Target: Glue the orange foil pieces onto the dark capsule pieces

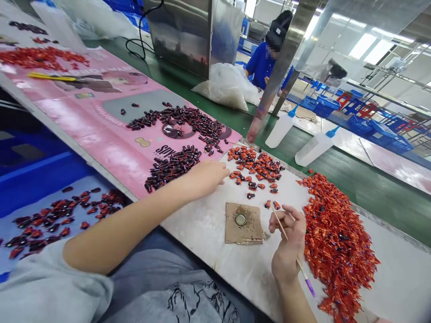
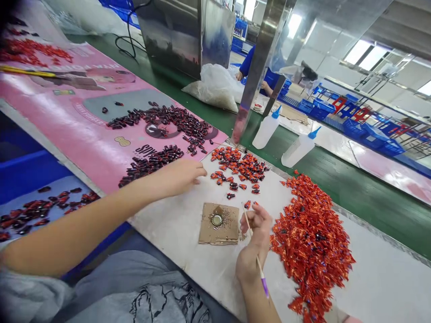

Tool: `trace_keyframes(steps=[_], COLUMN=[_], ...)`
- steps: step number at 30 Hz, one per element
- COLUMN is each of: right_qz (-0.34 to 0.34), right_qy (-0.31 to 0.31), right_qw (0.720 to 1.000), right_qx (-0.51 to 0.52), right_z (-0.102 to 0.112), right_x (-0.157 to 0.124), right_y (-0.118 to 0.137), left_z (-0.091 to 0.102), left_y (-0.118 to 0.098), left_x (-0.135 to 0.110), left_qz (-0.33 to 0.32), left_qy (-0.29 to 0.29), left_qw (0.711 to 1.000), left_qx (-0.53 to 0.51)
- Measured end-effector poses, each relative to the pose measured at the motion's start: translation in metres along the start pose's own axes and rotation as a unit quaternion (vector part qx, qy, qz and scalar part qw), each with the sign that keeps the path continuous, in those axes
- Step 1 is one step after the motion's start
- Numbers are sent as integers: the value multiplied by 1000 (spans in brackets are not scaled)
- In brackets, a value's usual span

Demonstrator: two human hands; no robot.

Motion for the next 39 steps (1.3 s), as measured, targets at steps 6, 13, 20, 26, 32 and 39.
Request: trace_keyframes(steps=[6, 13, 20, 26, 32, 39], right_qz=[-8, -38, 34, 78, 110, 84], right_qy=[80, 182, 196, 243, 247, 249], right_qw=[993, 969, 962, 930, 921, 917], right_qx=[-91, -162, -187, -263, -282, -301], right_z=[-6, -32, -28, -41, -47, -48], right_x=[2, -2, 3, -4, -10, -10], right_y=[-3, -18, -9, -10, -6, -7], left_z=[-18, -35, -27, -80, -72, -73], left_y=[30, 42, 26, -20, -37, -37], left_x=[-48, -50, -57, -82, -82, -78], left_qz=[-58, -58, -32, 115, 85, 84], left_qy=[17, -61, -245, -297, -278, -267], left_qw=[998, 995, 924, 600, 571, 578], left_qx=[17, -54, -292, -734, -768, -767])
Point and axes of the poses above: each hand's wrist, its own x-axis towards the middle knuckle, its own z-axis out of the back of the hand, y = z × x, the point moved 8 cm from there along x, towards the middle knuckle, and after that the axes turned 6 degrees about -z, right-handed, at the moved point
